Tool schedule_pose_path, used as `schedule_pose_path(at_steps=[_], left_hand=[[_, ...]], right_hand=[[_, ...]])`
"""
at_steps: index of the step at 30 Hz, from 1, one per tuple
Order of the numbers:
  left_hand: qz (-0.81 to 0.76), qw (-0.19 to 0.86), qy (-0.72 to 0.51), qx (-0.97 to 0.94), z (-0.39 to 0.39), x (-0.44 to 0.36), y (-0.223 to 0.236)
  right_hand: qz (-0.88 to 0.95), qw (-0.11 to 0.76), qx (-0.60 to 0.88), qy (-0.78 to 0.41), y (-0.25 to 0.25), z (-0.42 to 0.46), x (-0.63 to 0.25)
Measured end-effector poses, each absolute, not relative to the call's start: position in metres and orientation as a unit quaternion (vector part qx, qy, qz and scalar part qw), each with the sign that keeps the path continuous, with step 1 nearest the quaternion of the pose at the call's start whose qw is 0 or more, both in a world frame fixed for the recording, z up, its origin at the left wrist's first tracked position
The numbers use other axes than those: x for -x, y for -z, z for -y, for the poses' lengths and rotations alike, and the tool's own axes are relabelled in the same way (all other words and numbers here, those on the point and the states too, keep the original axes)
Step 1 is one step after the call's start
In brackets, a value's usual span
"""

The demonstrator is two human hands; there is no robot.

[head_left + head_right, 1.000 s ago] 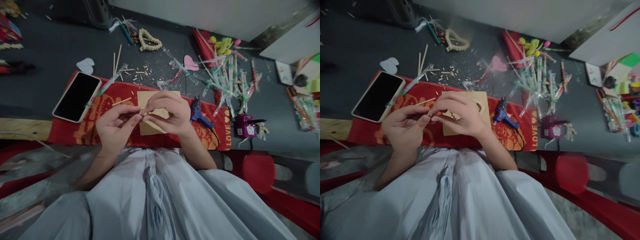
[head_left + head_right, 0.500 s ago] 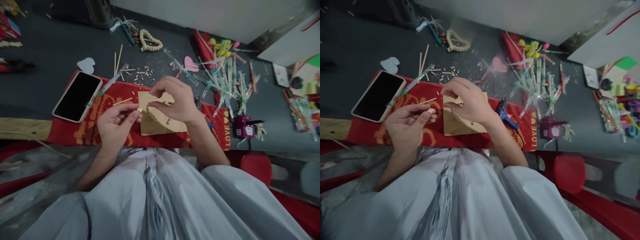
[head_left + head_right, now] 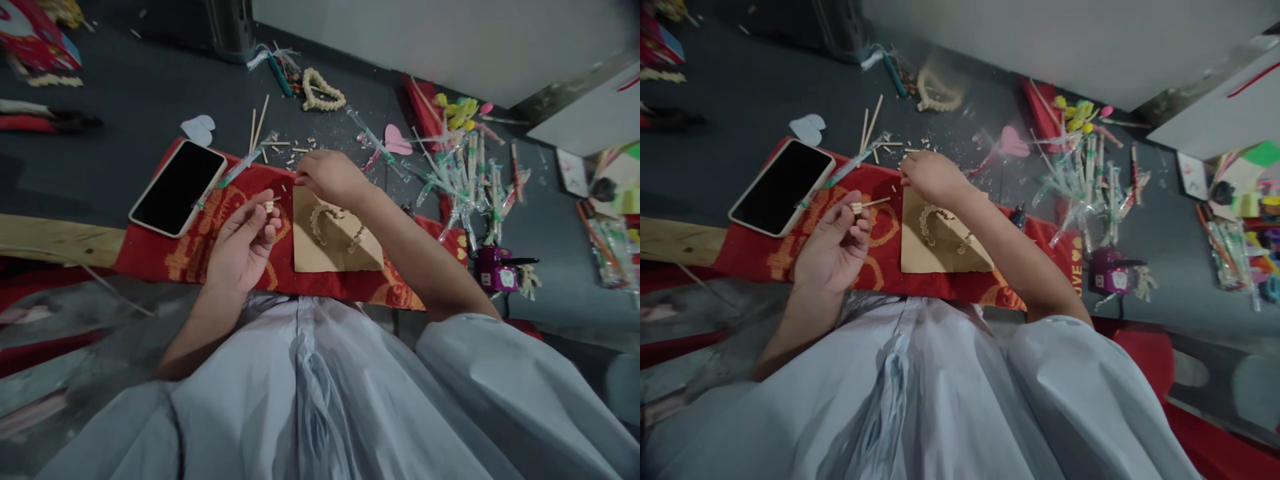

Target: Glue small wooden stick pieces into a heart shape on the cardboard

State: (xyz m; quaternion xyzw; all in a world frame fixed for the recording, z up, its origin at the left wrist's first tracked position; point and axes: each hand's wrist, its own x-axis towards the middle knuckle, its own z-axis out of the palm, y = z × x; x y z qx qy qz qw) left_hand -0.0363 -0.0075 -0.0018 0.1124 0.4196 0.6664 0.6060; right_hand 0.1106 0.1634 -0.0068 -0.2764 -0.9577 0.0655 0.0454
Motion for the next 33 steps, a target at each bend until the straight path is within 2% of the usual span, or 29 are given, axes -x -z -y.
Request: schedule_pose_path(at_steps=[4, 9, 15, 19, 21, 28, 33], left_hand=[[-0.433, 0.596, -0.667, -0.11, 0.008, 0.036, -0.003], [-0.475, 0.556, -0.669, -0.133, 0.01, 0.034, -0.01], [-0.453, 0.542, -0.686, -0.177, 0.012, 0.036, -0.003], [-0.433, 0.535, -0.7, -0.189, 0.01, 0.035, 0.002], [-0.418, 0.535, -0.706, -0.2, 0.008, 0.034, 0.003], [-0.419, 0.566, -0.683, -0.194, 0.008, 0.03, 0.002], [-0.415, 0.59, -0.666, -0.187, 0.007, 0.031, 0.002]], right_hand=[[0.96, 0.034, 0.274, -0.054, 0.013, -0.165, -0.096], [0.956, 0.071, 0.275, -0.069, 0.014, -0.163, -0.091], [0.947, 0.164, 0.249, -0.122, -0.006, -0.142, -0.101], [0.925, 0.278, 0.163, -0.203, -0.026, -0.118, -0.109], [0.919, 0.305, 0.124, -0.214, -0.032, -0.109, -0.111], [0.942, 0.259, 0.139, -0.164, -0.032, -0.094, -0.117], [0.943, 0.263, 0.132, -0.158, -0.028, -0.093, -0.123]])
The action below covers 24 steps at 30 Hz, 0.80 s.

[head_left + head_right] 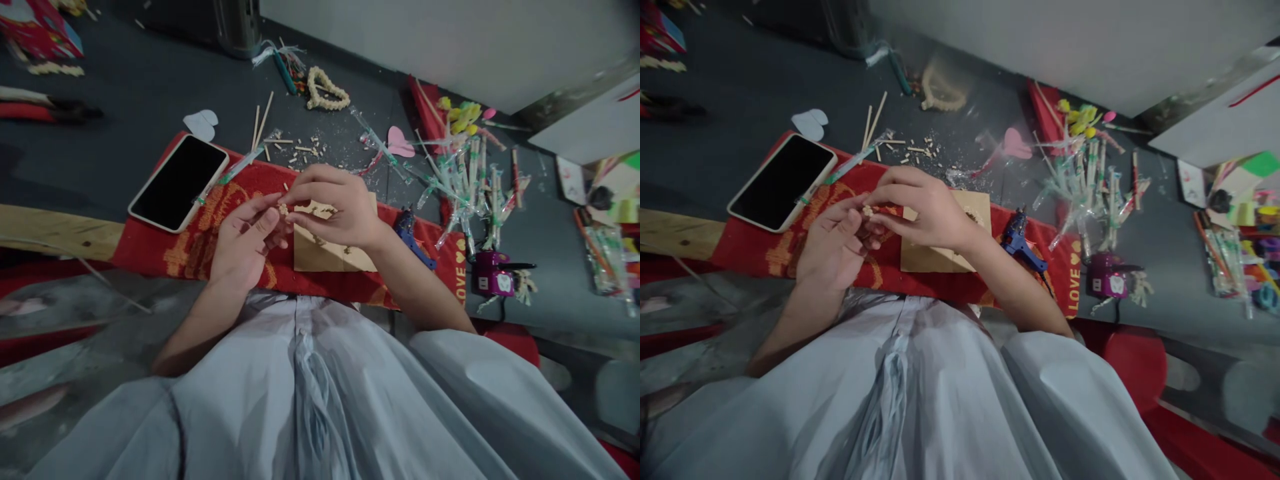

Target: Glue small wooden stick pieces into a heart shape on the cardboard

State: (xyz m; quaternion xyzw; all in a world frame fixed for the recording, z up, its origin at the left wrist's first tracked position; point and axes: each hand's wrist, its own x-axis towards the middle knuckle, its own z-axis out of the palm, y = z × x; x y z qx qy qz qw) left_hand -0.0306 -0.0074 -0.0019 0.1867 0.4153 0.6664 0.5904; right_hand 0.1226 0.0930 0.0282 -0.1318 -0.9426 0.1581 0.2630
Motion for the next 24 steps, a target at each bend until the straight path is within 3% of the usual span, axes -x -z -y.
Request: schedule_pose_path(at_steps=[16, 24], left_hand=[[-0.467, 0.601, -0.613, -0.212, -0.002, 0.026, 0.004], [-0.496, 0.59, -0.596, -0.225, -0.007, 0.018, 0.0]], right_hand=[[0.939, 0.289, 0.123, -0.139, -0.012, -0.091, -0.141], [0.897, 0.249, 0.357, -0.075, -0.023, -0.074, -0.223]])
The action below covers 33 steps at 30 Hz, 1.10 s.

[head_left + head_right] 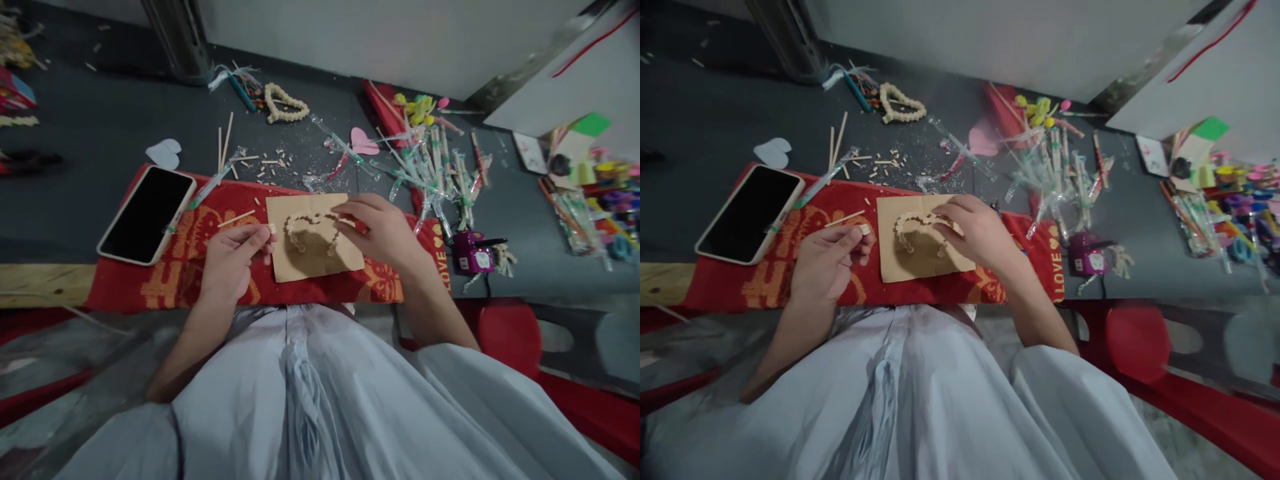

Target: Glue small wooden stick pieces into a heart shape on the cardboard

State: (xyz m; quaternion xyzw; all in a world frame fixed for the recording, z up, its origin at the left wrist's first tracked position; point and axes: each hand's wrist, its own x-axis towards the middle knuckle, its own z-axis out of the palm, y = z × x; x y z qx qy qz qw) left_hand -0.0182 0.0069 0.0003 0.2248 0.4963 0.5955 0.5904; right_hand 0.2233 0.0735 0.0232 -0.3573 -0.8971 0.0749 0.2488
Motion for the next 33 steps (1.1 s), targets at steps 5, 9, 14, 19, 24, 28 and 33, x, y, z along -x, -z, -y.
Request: schedule_pose_path(at_steps=[5, 9, 14, 19, 24, 28, 33], left_hand=[[-0.498, 0.61, -0.579, -0.213, -0.013, 0.01, -0.009], [-0.489, 0.635, -0.56, -0.211, -0.016, -0.003, -0.019], [-0.486, 0.652, -0.54, -0.218, -0.017, -0.017, -0.025], [-0.485, 0.66, -0.521, -0.24, -0.019, -0.026, -0.023], [-0.493, 0.658, -0.517, -0.236, -0.02, -0.033, -0.025], [-0.492, 0.659, -0.522, -0.226, -0.023, -0.037, -0.023], [-0.482, 0.665, -0.527, -0.216, -0.027, -0.041, -0.018]], right_hand=[[0.844, 0.142, 0.516, -0.033, -0.015, -0.057, -0.297], [0.814, 0.057, 0.577, -0.03, 0.0, -0.045, -0.33], [0.783, -0.001, 0.62, -0.045, 0.011, -0.039, -0.335], [0.776, 0.033, 0.627, -0.064, 0.021, -0.041, -0.328], [0.755, 0.14, 0.634, -0.092, 0.035, -0.041, -0.337], [0.652, 0.336, 0.661, -0.158, 0.037, -0.042, -0.344], [0.485, 0.512, 0.611, -0.359, 0.027, -0.036, -0.331]])
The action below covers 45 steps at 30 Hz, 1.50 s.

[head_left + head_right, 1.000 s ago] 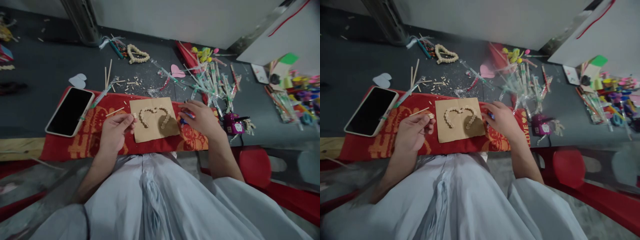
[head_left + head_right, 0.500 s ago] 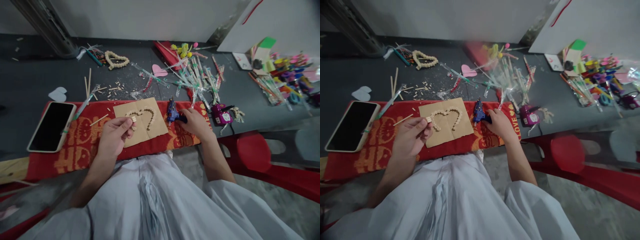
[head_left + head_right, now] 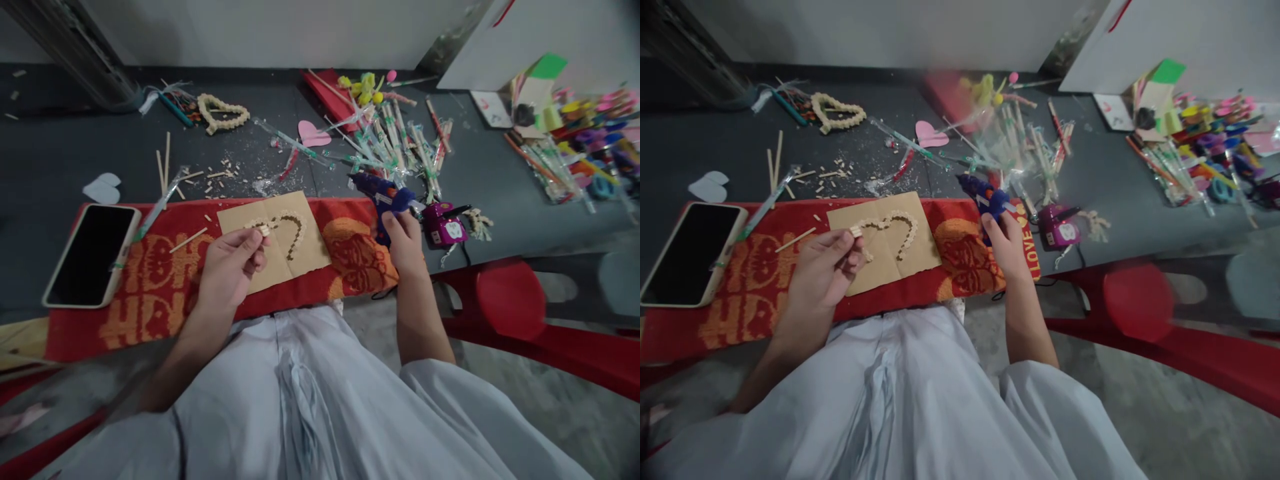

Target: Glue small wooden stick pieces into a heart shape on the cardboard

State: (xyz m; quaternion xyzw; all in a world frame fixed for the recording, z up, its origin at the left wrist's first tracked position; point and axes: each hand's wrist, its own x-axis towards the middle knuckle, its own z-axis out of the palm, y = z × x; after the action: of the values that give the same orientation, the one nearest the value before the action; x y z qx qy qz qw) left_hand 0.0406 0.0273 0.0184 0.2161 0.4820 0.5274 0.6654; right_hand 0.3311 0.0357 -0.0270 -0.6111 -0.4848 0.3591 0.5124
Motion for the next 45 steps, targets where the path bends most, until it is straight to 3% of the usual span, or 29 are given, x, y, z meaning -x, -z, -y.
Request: schedule_pose_path(at_steps=[3, 11, 24, 45], left_hand=[[-0.478, 0.674, -0.523, -0.208, -0.029, -0.043, -0.018], [-0.476, 0.671, -0.525, -0.22, -0.027, -0.045, -0.016], [-0.495, 0.612, -0.541, -0.296, -0.024, -0.042, -0.013], [-0.498, 0.613, -0.545, -0.281, -0.022, -0.042, -0.018]], right_hand=[[0.441, 0.529, 0.562, -0.458, 0.019, -0.022, -0.314], [0.459, 0.45, 0.462, -0.611, 0.003, 0.012, -0.269], [0.508, 0.424, 0.463, -0.59, 0.001, 0.012, -0.258], [0.555, 0.401, 0.47, -0.557, -0.006, 0.011, -0.262]])
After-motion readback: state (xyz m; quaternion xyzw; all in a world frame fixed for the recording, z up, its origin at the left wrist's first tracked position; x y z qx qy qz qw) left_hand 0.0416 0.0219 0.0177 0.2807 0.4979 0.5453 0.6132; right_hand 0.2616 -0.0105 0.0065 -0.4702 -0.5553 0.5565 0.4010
